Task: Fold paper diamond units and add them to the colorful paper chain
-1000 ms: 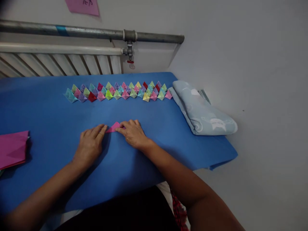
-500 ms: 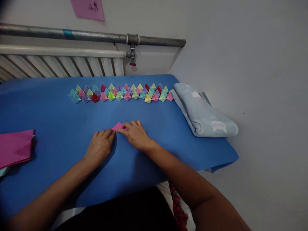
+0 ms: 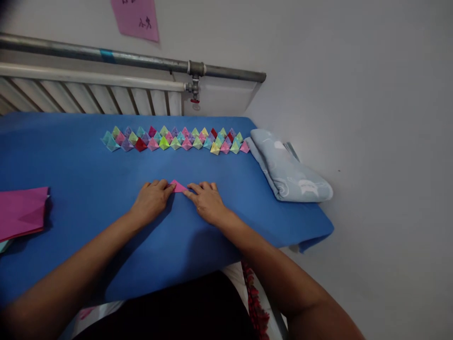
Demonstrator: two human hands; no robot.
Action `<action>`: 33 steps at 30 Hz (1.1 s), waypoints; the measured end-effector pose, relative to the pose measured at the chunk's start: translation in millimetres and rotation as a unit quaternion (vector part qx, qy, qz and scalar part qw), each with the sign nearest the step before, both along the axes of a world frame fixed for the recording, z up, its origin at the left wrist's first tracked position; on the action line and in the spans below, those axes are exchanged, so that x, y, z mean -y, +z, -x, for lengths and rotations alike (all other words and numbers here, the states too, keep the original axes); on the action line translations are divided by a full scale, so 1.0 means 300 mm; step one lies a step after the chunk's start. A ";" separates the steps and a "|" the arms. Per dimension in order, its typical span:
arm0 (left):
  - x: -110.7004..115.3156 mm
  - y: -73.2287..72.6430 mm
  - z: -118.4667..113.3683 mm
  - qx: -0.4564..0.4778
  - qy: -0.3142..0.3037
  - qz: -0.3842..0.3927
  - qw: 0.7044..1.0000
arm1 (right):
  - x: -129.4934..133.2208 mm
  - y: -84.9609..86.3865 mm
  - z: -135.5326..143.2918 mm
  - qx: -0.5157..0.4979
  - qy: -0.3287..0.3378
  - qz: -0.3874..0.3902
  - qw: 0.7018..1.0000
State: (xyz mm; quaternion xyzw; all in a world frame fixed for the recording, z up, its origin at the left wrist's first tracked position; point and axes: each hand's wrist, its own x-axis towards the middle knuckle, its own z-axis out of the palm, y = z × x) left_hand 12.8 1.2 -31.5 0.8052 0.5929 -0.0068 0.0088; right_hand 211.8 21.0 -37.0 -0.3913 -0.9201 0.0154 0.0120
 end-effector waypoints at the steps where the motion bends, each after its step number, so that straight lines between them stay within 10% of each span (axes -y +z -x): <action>1: 0.001 -0.002 0.001 0.004 -0.002 -0.003 1.000 | 0.002 -0.002 -0.012 -0.006 -0.005 0.002 1.000; 10: -0.074 -0.014 0.069 0.073 -0.067 -0.009 0.995 | -0.040 -0.070 0.060 -0.221 -0.113 0.021 0.968; 17: -0.121 -0.063 0.123 0.154 -0.112 -0.011 0.982 | -0.085 -0.074 0.067 -0.201 -0.030 -0.007 0.979; 33: -0.103 -0.073 0.097 0.194 -0.103 -0.050 0.974 | -0.090 -0.096 0.090 -0.178 -0.059 -0.036 0.982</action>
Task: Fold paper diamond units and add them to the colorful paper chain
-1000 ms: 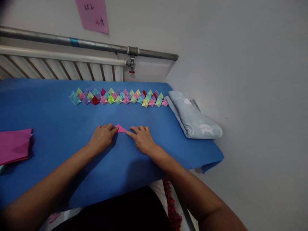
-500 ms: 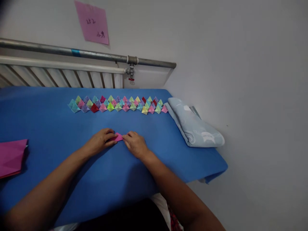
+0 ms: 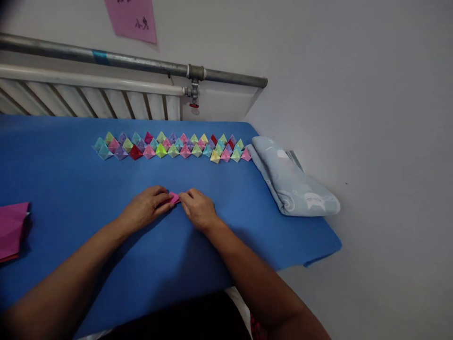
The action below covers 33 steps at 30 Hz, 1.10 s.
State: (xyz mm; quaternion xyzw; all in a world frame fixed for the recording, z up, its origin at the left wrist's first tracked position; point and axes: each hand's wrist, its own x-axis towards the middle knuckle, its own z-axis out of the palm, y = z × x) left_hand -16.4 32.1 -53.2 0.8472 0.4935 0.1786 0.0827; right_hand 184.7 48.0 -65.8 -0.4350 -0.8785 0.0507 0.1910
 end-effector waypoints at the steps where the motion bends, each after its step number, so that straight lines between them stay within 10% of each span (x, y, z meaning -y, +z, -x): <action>1: 0.002 -0.001 -0.004 0.002 0.004 -0.004 1.000 | 0.002 -0.002 0.003 -0.012 0.000 0.001 1.000; 16: 0.023 0.013 -0.043 -0.096 0.028 -0.013 0.995 | 0.008 0.012 0.037 -0.163 -0.011 0.048 0.985; 33: 0.043 0.056 -0.073 -0.080 0.233 -0.076 0.966 | -0.037 0.033 0.213 -0.224 -0.139 0.145 0.954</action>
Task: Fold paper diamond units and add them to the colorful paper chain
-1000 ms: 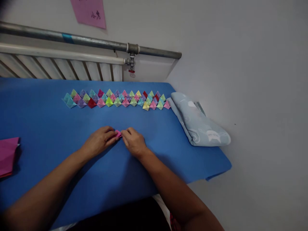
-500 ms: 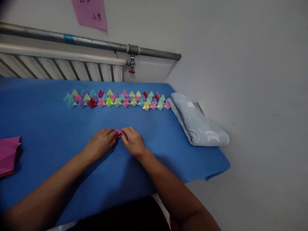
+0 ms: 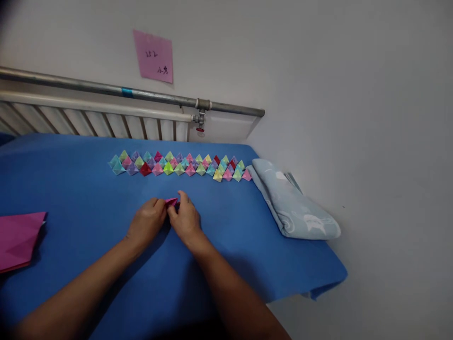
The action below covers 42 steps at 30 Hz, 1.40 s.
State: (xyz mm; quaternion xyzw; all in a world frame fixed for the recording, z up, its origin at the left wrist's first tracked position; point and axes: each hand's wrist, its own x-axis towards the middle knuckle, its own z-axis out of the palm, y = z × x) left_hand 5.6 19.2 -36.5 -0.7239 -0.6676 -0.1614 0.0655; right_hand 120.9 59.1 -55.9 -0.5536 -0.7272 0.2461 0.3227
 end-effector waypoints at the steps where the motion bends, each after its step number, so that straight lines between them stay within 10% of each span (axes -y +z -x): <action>1: 0.000 0.002 0.006 0.003 0.008 -0.006 1.000 | -0.006 0.002 0.012 -0.001 -0.005 0.007 1.000; 13: -0.039 0.000 0.063 0.030 0.069 -0.046 0.996 | -0.069 0.010 0.147 -0.067 -0.070 0.055 0.994; 42: -0.044 -0.023 0.111 0.214 0.044 -0.081 0.972 | -0.034 0.020 0.136 0.015 0.076 -0.033 0.996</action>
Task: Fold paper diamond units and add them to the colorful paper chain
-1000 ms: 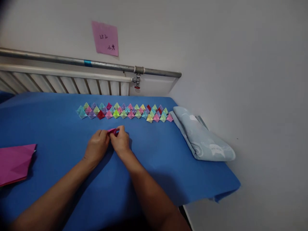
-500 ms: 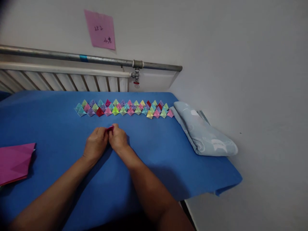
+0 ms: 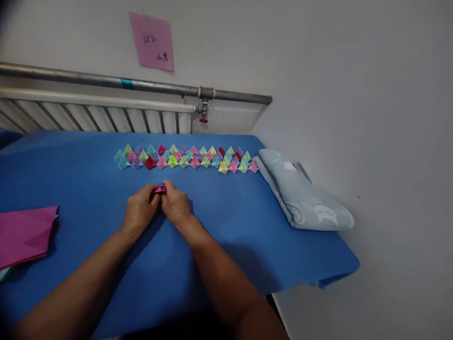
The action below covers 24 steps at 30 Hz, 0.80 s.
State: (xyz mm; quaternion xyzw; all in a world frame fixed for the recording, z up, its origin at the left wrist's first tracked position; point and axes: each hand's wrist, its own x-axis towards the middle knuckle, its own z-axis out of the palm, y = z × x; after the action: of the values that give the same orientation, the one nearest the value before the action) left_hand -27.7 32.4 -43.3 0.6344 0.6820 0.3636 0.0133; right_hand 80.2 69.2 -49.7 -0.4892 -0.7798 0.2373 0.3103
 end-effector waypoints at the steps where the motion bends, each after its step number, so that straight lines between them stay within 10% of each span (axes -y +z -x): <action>1: -0.001 0.002 0.000 0.005 0.004 -0.001 1.000 | 0.000 -0.001 0.000 -0.005 -0.003 -0.001 1.000; 10: 0.004 0.010 -0.007 0.098 0.041 -0.013 0.994 | 0.011 -0.001 -0.001 -0.138 -0.070 0.023 0.988; 24: 0.036 0.027 -0.021 0.227 -0.003 -0.063 0.972 | 0.059 0.021 -0.048 -0.213 0.021 -0.076 0.974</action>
State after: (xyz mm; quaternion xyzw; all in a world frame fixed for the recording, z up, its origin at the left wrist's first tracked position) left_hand -21.3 21.5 -35.1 0.5371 0.6348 0.5402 0.1292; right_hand 94.5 51.7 -43.5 -0.3862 -0.7215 0.2822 0.5007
